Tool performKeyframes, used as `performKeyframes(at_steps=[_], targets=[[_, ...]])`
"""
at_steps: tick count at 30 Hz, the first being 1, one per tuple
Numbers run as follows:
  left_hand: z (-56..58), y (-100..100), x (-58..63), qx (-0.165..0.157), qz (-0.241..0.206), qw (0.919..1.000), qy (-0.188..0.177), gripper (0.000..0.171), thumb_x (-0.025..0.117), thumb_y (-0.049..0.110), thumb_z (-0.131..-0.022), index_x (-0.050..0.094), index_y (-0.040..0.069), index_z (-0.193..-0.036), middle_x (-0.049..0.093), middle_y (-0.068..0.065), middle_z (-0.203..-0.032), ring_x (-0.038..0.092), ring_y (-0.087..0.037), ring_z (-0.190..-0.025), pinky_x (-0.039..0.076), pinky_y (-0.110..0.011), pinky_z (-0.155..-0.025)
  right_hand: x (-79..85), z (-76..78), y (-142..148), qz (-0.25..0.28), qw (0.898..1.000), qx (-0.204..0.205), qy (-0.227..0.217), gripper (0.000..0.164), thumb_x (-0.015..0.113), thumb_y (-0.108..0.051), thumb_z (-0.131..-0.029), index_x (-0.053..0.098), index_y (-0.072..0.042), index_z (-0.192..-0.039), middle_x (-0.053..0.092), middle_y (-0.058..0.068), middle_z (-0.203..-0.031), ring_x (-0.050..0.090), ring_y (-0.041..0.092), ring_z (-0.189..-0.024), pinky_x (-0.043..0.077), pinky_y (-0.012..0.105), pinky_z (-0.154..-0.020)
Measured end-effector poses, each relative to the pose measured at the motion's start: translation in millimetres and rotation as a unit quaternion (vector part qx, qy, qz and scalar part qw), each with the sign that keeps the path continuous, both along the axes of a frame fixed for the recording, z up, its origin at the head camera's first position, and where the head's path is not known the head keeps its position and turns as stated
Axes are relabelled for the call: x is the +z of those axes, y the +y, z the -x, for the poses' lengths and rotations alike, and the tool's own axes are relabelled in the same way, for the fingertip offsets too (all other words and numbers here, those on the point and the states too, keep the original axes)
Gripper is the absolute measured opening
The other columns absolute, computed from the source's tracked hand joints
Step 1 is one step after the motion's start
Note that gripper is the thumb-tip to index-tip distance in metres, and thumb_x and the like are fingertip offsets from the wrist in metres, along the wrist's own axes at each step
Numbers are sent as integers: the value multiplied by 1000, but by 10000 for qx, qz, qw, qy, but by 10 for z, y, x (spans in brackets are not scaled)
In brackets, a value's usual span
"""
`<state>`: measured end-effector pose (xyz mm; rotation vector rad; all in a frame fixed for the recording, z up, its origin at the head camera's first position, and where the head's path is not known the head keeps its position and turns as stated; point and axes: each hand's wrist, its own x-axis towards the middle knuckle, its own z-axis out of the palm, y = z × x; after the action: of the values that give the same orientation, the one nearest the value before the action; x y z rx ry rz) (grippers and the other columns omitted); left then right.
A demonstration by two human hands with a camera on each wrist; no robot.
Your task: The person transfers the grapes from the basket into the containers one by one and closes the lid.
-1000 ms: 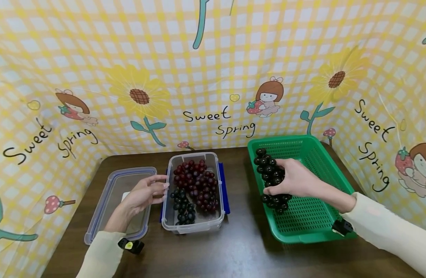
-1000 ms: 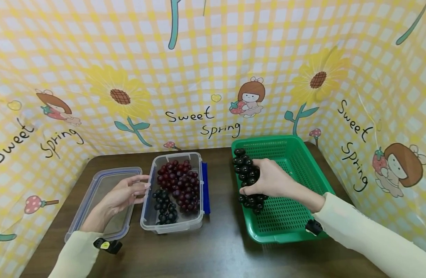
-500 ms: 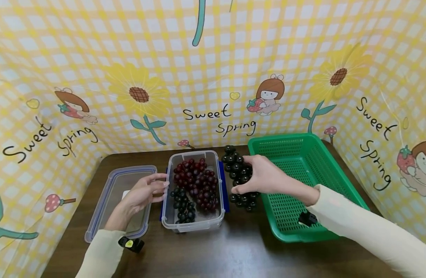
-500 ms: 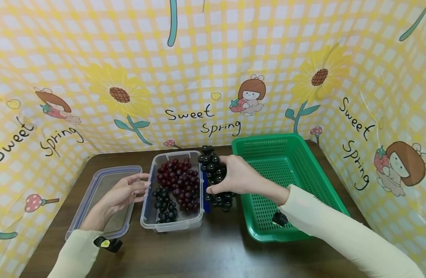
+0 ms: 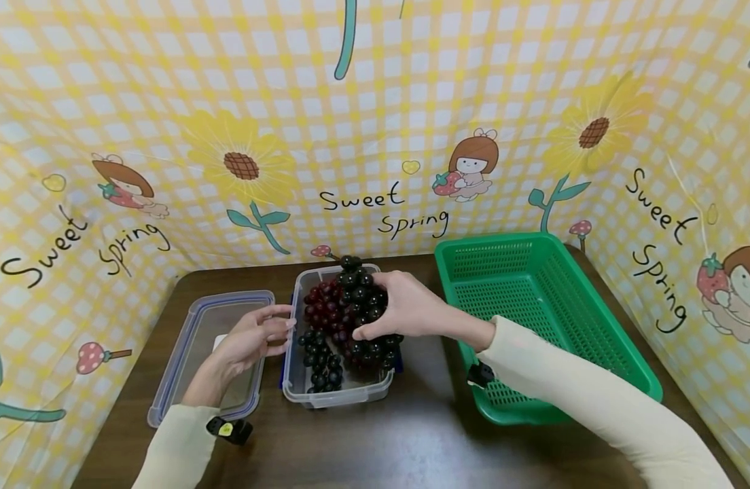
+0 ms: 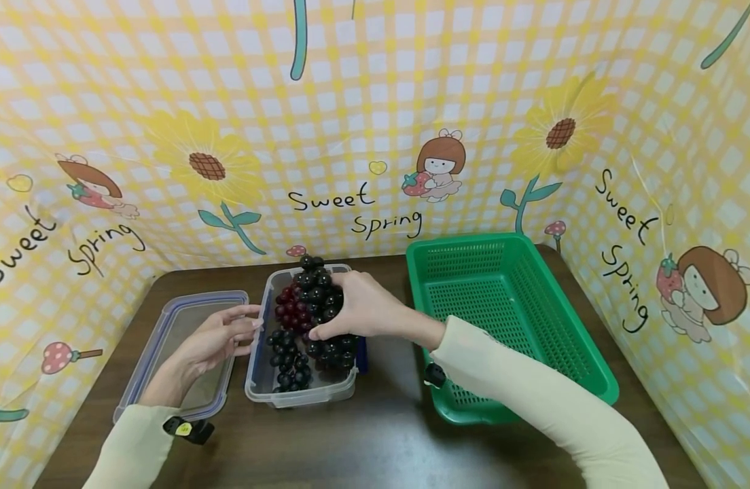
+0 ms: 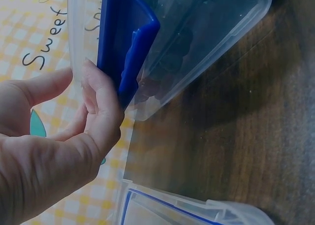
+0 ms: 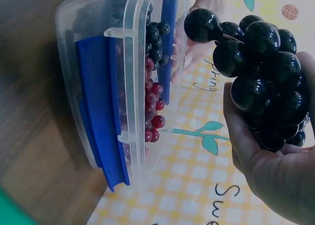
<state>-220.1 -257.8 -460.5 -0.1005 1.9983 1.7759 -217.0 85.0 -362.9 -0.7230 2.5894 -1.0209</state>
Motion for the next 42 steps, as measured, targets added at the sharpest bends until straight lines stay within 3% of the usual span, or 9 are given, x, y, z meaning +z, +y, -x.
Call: performKeyframes(at_steps=[7, 13, 17, 20, 24, 28, 35, 38, 42], targets=[[7, -5, -7, 19, -11, 10000, -61, 66, 66, 24, -106, 33, 3, -159, 62, 2, -110, 64, -8, -90, 61, -27, -81, -208, 91, -249, 126, 9999, 63, 26, 101, 91, -48, -77, 49, 1, -154, 60, 18, -152, 60, 29, -138, 54, 45, -111], [37, -11, -18, 21, 18, 10000, -52, 64, 65, 25, -106, 35, 4, -159, 63, 3, -110, 64, -8, -91, 61, -26, -81, -364, 79, -457, -167, 9998, 72, -92, 102, 92, -47, -77, 47, 3, -154, 57, 20, -154, 62, 28, -136, 53, 44, -113], [42, -12, -27, 0, 23, 10000, -50, 65, 65, 25, -106, 34, 3, -159, 63, 3, -110, 65, -7, -91, 61, -26, -81, -458, 22, -576, -495, 9986, 191, -52, 100, 92, -48, -77, 51, 3, -151, 68, 20, -139, 72, 16, -100, 60, 34, -97], [38, -10, -30, -4, 3, 10000, -49, 65, 64, 25, -106, 34, 3, -159, 64, 3, -110, 66, -7, -91, 61, -25, -81, -523, -22, -641, -731, 9968, 316, -37, 98, 92, -49, -77, 53, 3, -150, 77, 16, -115, 63, 9, -69, 57, 25, -77], [33, -12, -31, -5, -29, 10000, -38, 64, 65, 24, -106, 34, 3, -159, 64, 3, -109, 66, -8, -90, 61, -25, -81, -556, -50, -686, -871, 9956, 350, -66, 94, 93, -47, -77, 55, 2, -148, 72, 5, -78, 53, 8, -53, 50, 22, -61], [28, -16, -29, 7, -41, 10000, -34, 65, 65, 24, -106, 34, 3, -159, 64, 4, -108, 65, -7, -89, 61, -25, -80, -561, -50, -696, -1009, 9941, 398, 32, 86, 93, -48, -77, 61, 1, -139, 65, -2, -69, 56, 9, -55, 50, 22, -56], [15, -15, -23, 17, -19, 10000, -26, 65, 65, 24, -106, 34, 4, -159, 63, 3, -110, 64, -6, -90, 61, -26, -81, -579, -69, -663, -1326, 9868, 722, 591, 56, 91, -54, -78, 67, -9, -102, 56, -4, -71, 50, 9, -59, 41, 23, -52], [13, -16, -24, 35, -1, 10000, -24, 65, 65, 25, -106, 34, 4, -160, 63, 3, -111, 64, -6, -91, 61, -26, -81, -592, -89, -659, -1512, 9807, 835, 917, 57, 89, -58, -78, 68, -10, -101, 58, -4, -74, 50, 9, -63, 42, 25, -56], [5, -13, -37, 6, -19, 10000, -38, 67, 66, 26, -106, 33, 4, -160, 63, 2, -112, 64, -6, -91, 61, -25, -81, -628, -120, -673, -1903, 9694, 868, 1282, 69, 86, -65, -78, 72, -8, -113, 69, 0, -90, 61, 12, -76, 52, 29, -64]])
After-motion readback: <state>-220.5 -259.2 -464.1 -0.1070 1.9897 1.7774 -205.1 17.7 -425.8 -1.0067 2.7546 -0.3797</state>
